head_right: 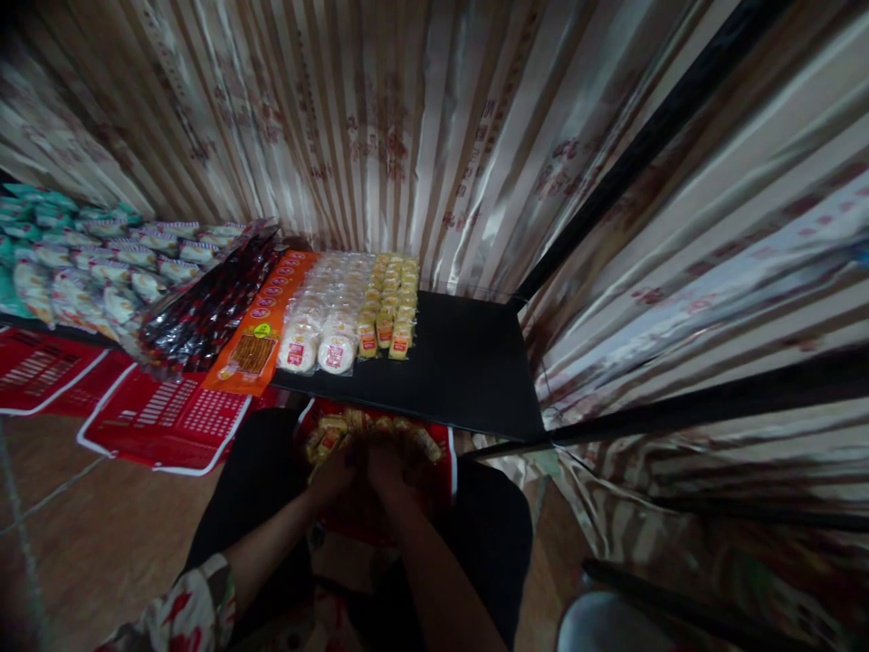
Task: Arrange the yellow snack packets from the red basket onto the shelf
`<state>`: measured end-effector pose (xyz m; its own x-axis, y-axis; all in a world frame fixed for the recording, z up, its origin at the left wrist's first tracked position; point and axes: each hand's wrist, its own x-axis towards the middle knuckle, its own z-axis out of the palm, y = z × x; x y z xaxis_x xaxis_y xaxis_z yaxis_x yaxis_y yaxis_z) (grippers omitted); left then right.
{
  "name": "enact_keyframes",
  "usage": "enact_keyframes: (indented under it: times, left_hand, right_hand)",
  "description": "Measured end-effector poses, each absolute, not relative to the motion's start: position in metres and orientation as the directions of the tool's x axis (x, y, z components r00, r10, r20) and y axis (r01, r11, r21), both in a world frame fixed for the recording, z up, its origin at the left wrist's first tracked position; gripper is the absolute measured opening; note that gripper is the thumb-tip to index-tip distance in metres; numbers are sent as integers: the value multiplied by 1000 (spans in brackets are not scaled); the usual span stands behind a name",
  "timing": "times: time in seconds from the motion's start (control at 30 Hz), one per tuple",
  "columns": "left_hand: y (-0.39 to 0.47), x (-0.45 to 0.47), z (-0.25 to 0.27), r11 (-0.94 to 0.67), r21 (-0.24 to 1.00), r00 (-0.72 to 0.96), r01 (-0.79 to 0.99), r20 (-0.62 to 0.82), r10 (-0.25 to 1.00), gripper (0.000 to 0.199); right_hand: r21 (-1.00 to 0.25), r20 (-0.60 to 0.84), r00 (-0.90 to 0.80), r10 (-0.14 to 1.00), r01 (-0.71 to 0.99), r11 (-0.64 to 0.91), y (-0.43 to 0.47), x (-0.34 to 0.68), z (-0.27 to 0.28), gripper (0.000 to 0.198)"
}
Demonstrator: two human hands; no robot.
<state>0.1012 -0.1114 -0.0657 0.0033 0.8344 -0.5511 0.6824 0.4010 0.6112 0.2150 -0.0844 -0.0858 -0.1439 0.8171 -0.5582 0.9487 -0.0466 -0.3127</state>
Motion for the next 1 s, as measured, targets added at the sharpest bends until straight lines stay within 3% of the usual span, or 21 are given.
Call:
enact_keyframes:
  times: [0.27, 0.43, 0.67, 1.0]
  left_hand:
    - [-108, 107, -71, 438, 698, -43, 566, -506, 862, 47]
    - [-124, 112, -50, 419, 709, -140, 567, -418, 897, 41]
    - [-144, 132, -13, 166, 837, -159, 521, -95, 983, 37]
    - [-111, 172, 23, -22, 917, -59, 399, 49, 997, 34]
  right_hand:
    - [-454, -464, -217, 859, 891, -21, -84, 229, -91, 36]
    - [-491, -276, -198, 941, 870, 39, -94, 237, -59, 42]
    - [-685, -49, -147, 988, 725, 74, -117, 260, -21, 33]
    - [-811, 46, 47, 998, 584, 10, -94, 288, 14, 36]
